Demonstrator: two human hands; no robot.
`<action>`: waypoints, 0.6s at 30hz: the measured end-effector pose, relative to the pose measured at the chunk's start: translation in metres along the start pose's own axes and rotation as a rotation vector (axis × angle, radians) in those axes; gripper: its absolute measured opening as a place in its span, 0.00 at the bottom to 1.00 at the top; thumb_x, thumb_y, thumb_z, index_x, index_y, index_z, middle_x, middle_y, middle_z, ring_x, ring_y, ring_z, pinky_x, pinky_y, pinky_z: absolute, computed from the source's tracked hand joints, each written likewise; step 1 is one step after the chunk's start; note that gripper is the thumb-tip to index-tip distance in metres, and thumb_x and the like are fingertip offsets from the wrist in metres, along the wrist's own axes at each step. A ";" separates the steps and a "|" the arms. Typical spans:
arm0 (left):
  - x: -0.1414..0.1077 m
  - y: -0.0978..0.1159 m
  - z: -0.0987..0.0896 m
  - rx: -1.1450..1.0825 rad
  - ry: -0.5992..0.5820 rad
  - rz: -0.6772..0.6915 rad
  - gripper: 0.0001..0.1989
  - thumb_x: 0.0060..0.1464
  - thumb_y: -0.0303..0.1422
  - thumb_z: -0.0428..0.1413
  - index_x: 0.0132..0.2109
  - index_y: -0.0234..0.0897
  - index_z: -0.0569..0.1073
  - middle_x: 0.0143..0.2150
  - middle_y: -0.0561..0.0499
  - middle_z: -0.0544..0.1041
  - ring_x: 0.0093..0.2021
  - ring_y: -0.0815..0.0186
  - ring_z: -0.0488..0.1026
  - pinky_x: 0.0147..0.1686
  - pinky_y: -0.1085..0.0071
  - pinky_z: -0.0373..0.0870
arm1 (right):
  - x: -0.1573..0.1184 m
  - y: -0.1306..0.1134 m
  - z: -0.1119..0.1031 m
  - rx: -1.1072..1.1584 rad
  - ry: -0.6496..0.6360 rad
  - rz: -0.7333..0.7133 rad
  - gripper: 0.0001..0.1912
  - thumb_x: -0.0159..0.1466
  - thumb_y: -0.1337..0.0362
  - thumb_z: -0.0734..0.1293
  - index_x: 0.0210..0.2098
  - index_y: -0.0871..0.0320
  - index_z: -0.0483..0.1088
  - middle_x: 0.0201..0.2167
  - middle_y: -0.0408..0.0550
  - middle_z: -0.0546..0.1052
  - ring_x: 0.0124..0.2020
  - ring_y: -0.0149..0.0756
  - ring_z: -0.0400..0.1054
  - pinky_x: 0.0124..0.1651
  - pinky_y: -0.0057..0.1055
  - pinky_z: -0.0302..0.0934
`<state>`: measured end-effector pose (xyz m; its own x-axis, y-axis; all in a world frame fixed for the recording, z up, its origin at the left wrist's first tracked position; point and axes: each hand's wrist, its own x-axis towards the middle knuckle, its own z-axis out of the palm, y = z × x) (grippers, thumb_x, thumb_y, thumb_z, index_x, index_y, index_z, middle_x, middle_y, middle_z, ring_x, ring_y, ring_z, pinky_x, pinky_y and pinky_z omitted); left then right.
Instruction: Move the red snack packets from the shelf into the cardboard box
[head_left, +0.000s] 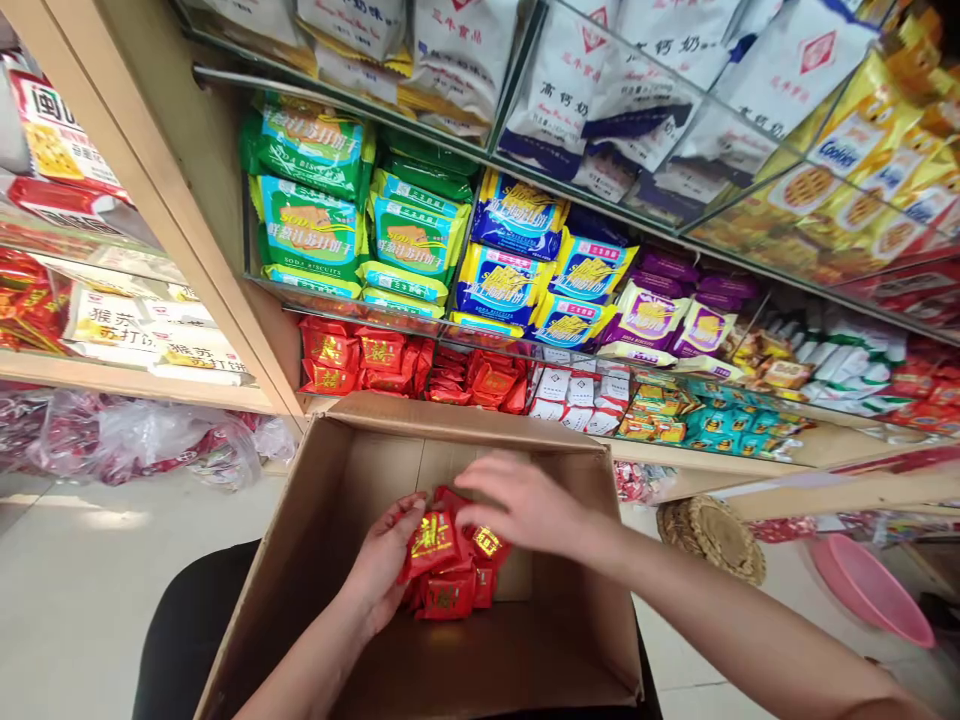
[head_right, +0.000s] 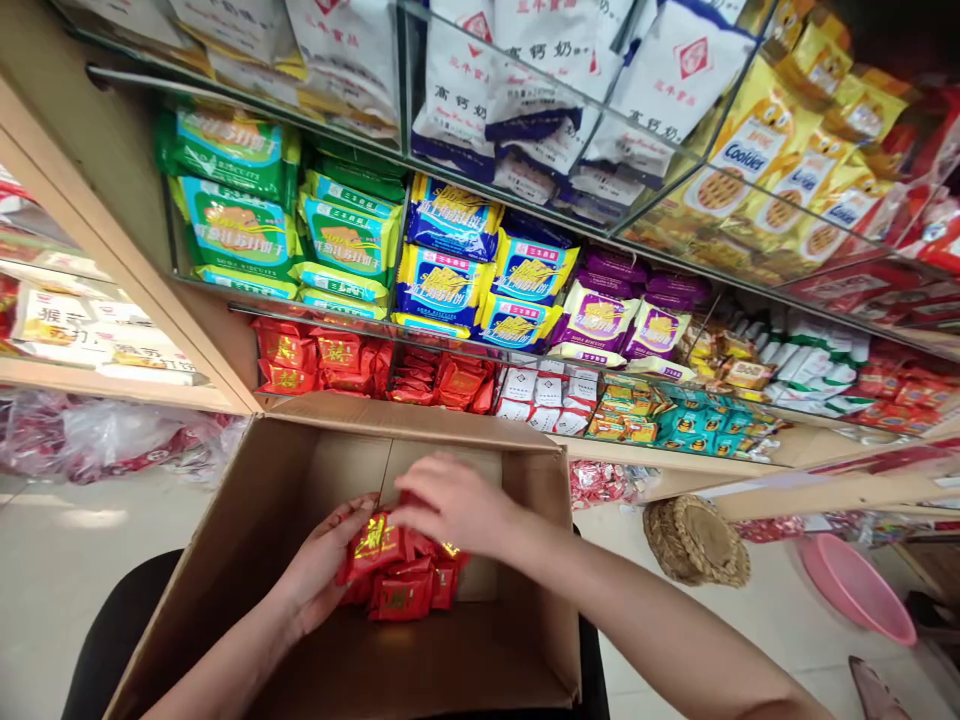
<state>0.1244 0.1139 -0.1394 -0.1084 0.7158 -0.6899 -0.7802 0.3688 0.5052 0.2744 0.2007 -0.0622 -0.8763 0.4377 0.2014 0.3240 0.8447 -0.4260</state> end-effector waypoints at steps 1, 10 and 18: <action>0.004 -0.002 -0.002 0.001 0.086 -0.002 0.05 0.54 0.26 0.52 0.40 0.35 0.69 0.33 0.51 0.76 0.29 0.69 0.74 0.33 0.69 0.72 | 0.004 0.009 -0.009 -0.018 0.075 0.056 0.13 0.64 0.57 0.59 0.38 0.57 0.71 0.37 0.48 0.75 0.39 0.35 0.68 0.45 0.32 0.62; 0.010 -0.001 0.002 0.043 0.193 -0.029 0.10 0.56 0.30 0.52 0.45 0.33 0.68 0.37 0.52 0.74 0.31 0.71 0.72 0.30 0.69 0.72 | 0.063 0.137 -0.027 -0.543 -0.094 0.521 0.19 0.62 0.72 0.58 0.53 0.67 0.63 0.52 0.61 0.69 0.52 0.44 0.63 0.55 0.35 0.56; 0.005 -0.002 0.003 0.102 0.091 -0.021 0.04 0.55 0.28 0.53 0.38 0.32 0.69 0.31 0.55 0.73 0.28 0.73 0.71 0.28 0.73 0.71 | 0.102 0.183 -0.009 -0.716 0.027 0.748 0.20 0.65 0.72 0.49 0.46 0.68 0.68 0.45 0.65 0.72 0.49 0.48 0.65 0.53 0.45 0.54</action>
<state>0.1268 0.1183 -0.1420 -0.1518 0.6520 -0.7429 -0.7166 0.4451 0.5370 0.2474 0.4032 -0.1118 -0.3584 0.9252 0.1249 0.9262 0.3356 0.1717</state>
